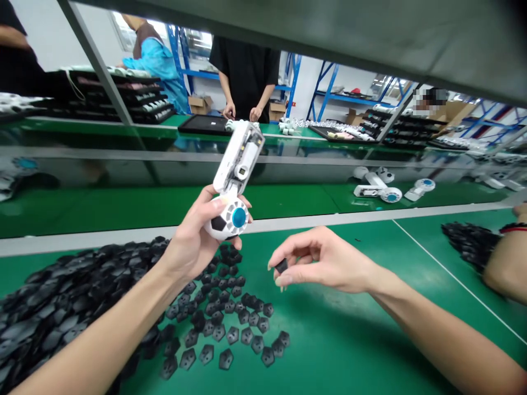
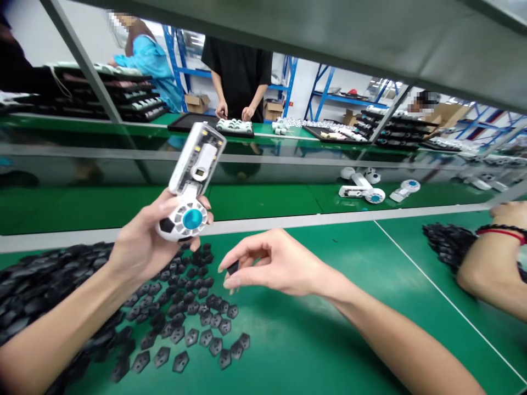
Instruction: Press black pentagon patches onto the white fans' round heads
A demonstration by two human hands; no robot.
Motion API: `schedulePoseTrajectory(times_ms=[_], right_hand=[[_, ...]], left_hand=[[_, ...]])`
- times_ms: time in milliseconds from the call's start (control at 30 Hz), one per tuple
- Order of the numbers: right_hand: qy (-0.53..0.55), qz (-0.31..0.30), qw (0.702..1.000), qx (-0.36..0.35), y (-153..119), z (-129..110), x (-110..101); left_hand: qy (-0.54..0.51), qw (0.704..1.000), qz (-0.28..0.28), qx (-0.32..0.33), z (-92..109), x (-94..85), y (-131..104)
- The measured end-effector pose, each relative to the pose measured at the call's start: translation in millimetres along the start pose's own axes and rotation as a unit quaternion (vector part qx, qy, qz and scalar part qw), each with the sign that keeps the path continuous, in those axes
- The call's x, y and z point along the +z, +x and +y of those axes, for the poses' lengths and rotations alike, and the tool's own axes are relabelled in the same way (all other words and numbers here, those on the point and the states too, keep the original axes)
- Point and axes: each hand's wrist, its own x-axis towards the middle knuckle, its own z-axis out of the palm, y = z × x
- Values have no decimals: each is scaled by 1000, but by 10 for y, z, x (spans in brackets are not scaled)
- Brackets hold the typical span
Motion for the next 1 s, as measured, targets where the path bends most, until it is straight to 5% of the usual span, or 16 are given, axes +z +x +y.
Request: schedulePoseTrajectory(times_ms=[300,500,667,800,1000], right_hand=[[86,103,974,-181,338,-175,116],[170,83,975,-118,419,-170,197],[213,81,972,-51,453,-152,190],[187,66,979,-47,463,-114,194],[160,59,984,-53,435,-101,233]], left_hand=[[99,983,60,142,-34,38,-38],[233,926,119,271,-183,38,-103],[300,889,112,326,-224,12,-147],[360,839,114,393,-233,18,-168],[393,816,101,412,-268,-31,-142]])
